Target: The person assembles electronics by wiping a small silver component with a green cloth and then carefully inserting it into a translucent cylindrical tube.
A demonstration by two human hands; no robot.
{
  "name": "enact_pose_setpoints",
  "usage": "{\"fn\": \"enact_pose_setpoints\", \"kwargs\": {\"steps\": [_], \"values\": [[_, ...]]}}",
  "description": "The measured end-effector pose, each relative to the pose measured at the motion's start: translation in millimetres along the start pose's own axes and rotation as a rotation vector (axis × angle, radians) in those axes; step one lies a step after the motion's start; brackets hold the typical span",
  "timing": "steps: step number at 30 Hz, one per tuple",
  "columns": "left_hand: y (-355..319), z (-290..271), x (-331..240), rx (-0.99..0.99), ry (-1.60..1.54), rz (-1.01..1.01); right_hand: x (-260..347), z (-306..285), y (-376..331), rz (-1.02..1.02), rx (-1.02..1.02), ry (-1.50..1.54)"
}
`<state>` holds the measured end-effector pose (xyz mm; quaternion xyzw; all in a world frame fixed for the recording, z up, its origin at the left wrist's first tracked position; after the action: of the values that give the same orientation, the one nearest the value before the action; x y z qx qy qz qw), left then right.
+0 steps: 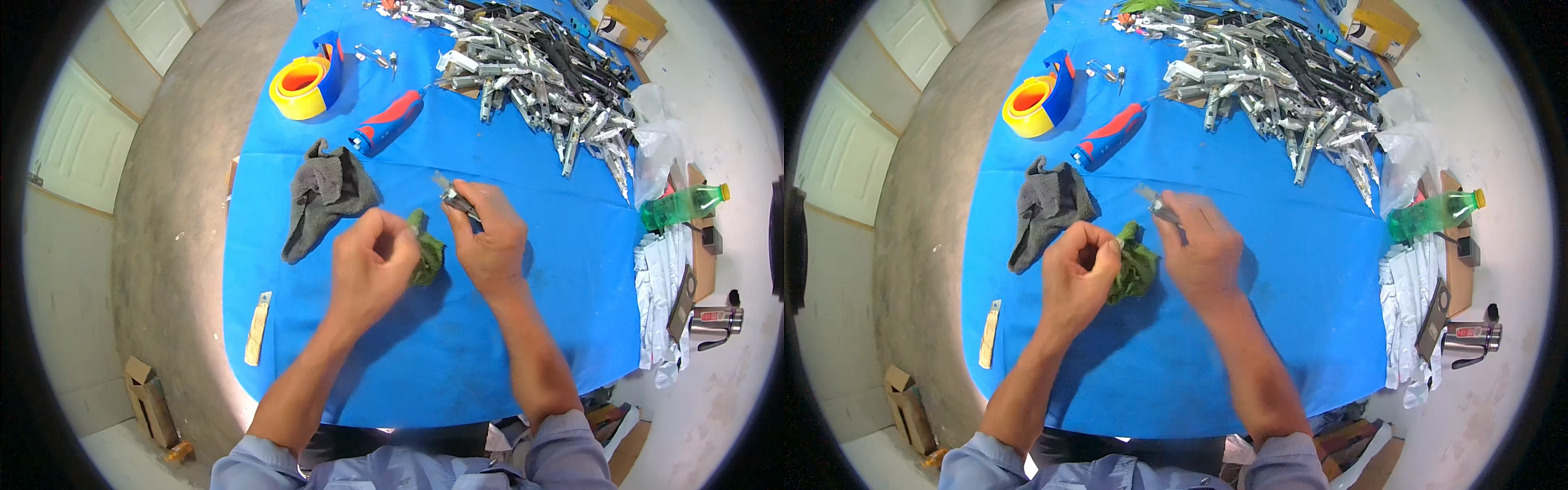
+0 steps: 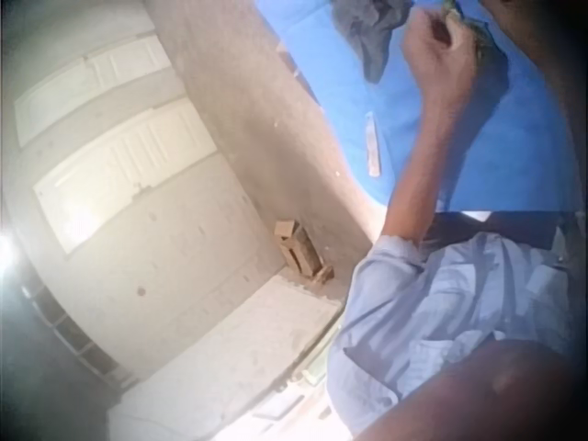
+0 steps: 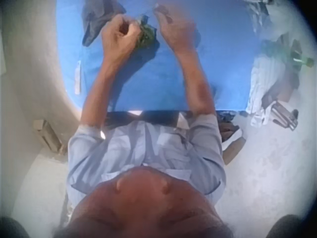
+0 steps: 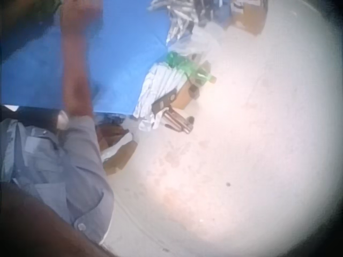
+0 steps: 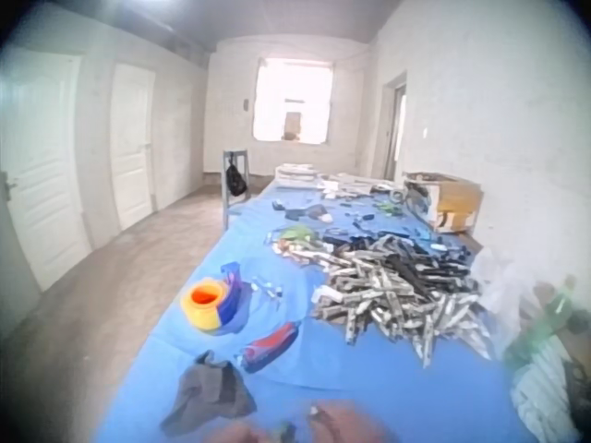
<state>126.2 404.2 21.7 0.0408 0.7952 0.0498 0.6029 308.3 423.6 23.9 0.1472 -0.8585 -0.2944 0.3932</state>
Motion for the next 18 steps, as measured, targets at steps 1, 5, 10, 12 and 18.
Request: {"fn": "enact_pose_setpoints", "kwargs": {"steps": [1, 5, 10, 12, 18], "values": [[5, -1, 4, -0.022, 0.001, 0.005, 0, -2, 3, 0.005, -0.033, 0.032], [10, -10, -1, -0.119, 0.017, 0.012, 5, 1, 2, -0.049, 0.016, 0.116], [11, -10, -2, -0.125, 0.069, 0.066, 6, -7, 7, -0.028, 0.006, 0.175], [11, -12, -4, -0.135, 0.097, 0.086, 8, -11, 7, -0.034, 0.019, 0.152], [7, -17, -6, -0.150, 0.151, 0.186, 8, -21, 4, 0.017, -0.002, 0.169]]}}
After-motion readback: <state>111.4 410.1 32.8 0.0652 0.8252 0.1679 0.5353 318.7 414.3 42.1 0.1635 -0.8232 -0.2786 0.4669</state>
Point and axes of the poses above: each hand's wrist, its own y-axis towards the middle knuckle, its own z-axis out of the palm, x = y × z, the point moved 4 cm from there along y, towards the middle knuckle, and after that the axes turned 4 degrees about y, right-handed, at the moved point
